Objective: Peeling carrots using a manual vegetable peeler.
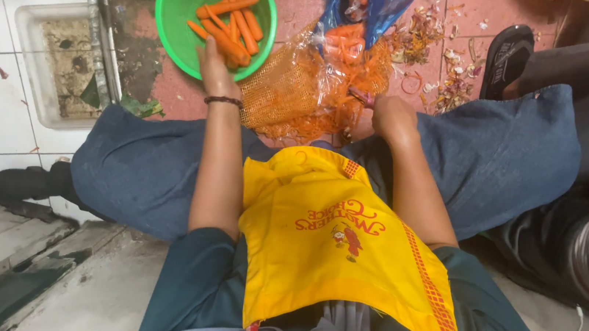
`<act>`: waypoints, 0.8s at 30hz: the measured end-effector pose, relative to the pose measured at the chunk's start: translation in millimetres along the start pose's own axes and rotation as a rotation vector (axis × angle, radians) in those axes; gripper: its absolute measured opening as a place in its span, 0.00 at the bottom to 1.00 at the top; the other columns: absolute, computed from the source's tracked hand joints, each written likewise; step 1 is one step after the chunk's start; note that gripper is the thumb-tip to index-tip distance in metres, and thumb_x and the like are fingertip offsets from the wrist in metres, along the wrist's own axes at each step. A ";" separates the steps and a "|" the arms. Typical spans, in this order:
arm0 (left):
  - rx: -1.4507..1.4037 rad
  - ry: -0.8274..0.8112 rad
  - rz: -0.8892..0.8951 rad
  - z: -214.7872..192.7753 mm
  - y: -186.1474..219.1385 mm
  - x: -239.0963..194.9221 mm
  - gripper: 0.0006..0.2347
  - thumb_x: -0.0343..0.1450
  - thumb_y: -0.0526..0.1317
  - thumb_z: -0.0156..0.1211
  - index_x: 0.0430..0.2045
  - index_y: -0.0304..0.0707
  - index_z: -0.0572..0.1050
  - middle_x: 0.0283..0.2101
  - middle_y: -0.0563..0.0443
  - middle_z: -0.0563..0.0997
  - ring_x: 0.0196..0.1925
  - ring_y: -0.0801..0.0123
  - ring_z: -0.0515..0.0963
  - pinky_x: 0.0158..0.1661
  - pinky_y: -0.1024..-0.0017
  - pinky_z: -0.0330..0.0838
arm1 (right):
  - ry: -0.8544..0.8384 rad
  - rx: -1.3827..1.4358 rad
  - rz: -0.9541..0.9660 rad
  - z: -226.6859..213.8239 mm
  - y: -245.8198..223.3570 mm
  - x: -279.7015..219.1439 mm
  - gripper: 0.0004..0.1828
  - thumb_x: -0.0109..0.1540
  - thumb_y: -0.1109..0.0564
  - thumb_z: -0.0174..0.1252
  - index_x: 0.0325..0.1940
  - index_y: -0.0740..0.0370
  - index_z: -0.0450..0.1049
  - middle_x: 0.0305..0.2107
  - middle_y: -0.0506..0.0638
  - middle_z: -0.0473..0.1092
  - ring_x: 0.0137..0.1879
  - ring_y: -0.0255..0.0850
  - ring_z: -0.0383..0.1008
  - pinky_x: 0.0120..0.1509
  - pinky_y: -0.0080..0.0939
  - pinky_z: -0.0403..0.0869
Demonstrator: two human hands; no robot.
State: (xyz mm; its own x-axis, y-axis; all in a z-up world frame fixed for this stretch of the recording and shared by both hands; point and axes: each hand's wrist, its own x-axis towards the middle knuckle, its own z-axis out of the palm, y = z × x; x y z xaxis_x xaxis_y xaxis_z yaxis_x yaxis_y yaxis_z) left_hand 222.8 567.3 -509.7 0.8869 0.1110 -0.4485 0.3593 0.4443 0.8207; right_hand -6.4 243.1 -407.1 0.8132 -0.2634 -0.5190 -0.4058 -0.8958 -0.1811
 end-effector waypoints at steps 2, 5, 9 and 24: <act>0.260 0.083 0.344 -8.4 -40.3 32.8 0.24 0.81 0.44 0.57 0.67 0.35 0.53 0.64 0.52 0.67 0.64 0.62 0.73 0.62 0.67 0.68 | -0.029 -0.003 0.011 -2.4 4.0 1.0 0.12 0.68 0.56 0.54 0.52 0.59 0.79 0.44 0.67 0.77 0.52 0.62 0.78 0.54 0.60 0.75; 0.545 -0.295 0.404 14.3 -88.8 37.7 0.13 0.78 0.43 0.54 0.48 0.32 0.79 0.49 0.44 0.84 0.52 0.61 0.82 0.54 0.65 0.76 | 0.039 0.009 0.045 -14.4 0.7 -4.3 0.14 0.67 0.59 0.50 0.54 0.62 0.76 0.45 0.69 0.76 0.51 0.64 0.77 0.54 0.61 0.74; 1.099 -0.465 0.422 63.7 -144.5 24.2 0.05 0.70 0.36 0.60 0.34 0.40 0.82 0.40 0.41 0.84 0.46 0.53 0.83 0.50 0.60 0.77 | 0.190 0.054 0.085 -28.6 2.5 -8.8 0.15 0.62 0.60 0.54 0.51 0.61 0.77 0.48 0.70 0.72 0.51 0.65 0.75 0.53 0.63 0.72; 2.053 -1.327 0.073 -3.9 -226.1 -4.9 0.16 0.69 0.33 0.56 0.52 0.33 0.77 0.62 0.31 0.74 0.64 0.47 0.74 0.61 0.54 0.70 | 0.277 0.251 0.150 -39.0 13.4 3.3 0.15 0.63 0.56 0.61 0.52 0.61 0.73 0.47 0.65 0.72 0.53 0.63 0.74 0.52 0.63 0.72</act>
